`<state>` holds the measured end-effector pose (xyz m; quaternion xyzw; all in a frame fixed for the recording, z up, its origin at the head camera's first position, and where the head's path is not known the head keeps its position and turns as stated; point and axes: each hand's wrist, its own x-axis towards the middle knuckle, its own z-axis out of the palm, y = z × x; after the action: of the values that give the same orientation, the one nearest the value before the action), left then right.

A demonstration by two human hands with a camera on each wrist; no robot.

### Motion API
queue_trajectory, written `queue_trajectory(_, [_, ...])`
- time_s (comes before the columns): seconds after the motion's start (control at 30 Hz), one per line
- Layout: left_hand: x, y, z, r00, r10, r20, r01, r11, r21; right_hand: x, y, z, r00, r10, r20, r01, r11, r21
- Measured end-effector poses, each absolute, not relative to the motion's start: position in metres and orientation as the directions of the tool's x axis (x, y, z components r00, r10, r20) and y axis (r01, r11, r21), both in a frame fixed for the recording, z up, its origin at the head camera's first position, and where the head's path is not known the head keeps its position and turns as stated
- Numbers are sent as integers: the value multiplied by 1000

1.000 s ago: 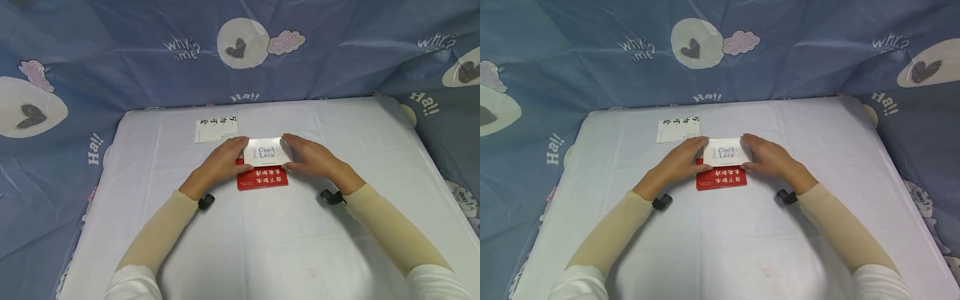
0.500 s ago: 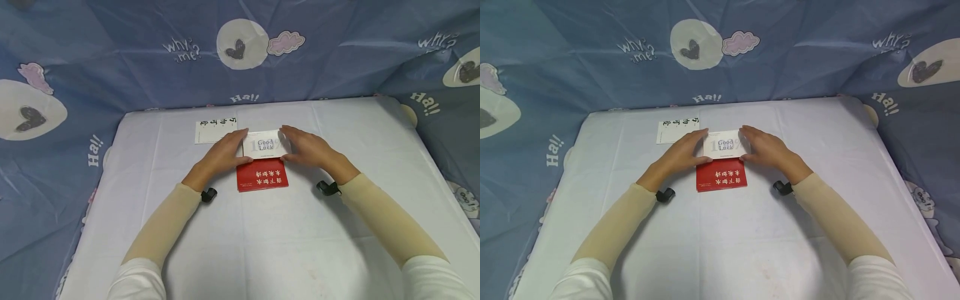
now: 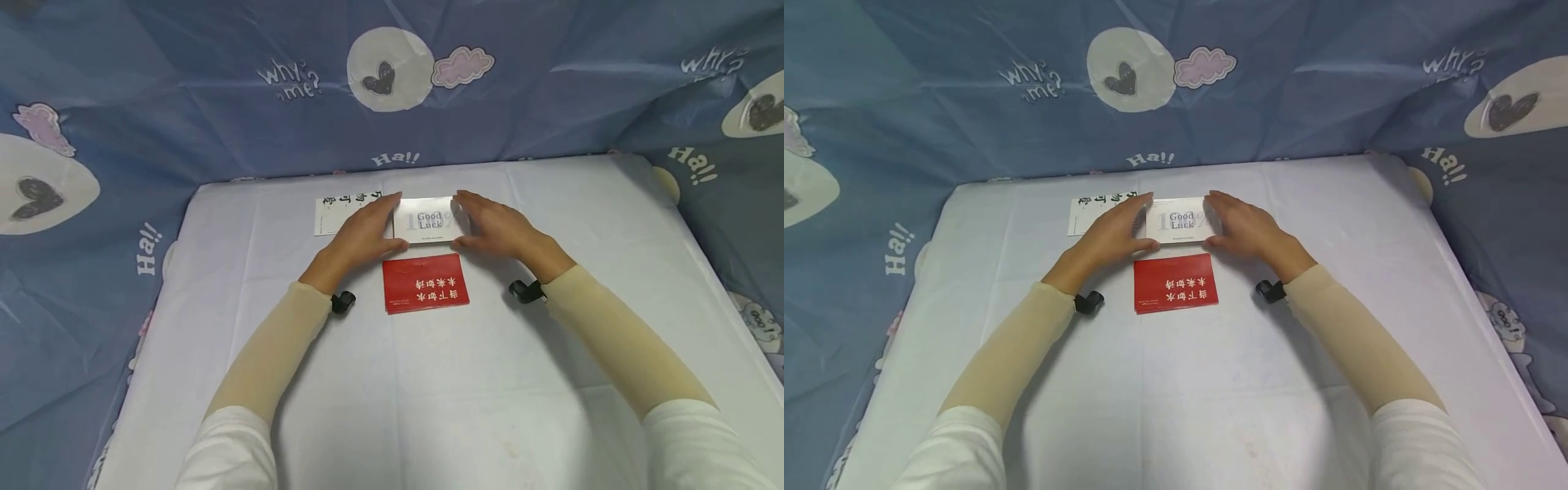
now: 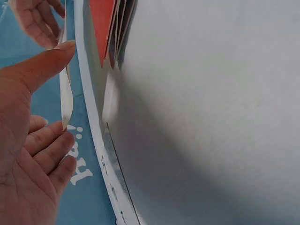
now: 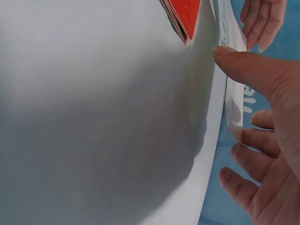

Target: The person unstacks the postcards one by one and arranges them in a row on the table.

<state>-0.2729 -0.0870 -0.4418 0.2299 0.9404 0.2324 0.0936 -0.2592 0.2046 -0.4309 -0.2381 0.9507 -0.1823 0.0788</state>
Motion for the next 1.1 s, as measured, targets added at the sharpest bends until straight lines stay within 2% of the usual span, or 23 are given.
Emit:
queue_trajectory(0.47, [-298, -88, -448, -887, 460, -43, 391, 798, 458, -287, 197, -436, -872, -482, -84, -413, 817, -403])
queue_trajectory(0.77, [-304, -87, -451, -892, 451, -45, 384, 805, 452, -297, 195, -443, -876, -476, -82, -400, 810, -429])
queue_trajectory(1.1, [-309, -89, -453, -898, 437, -54, 369, 814, 447, -308, 189, -447, -868, -477, -137, -374, 810, -451])
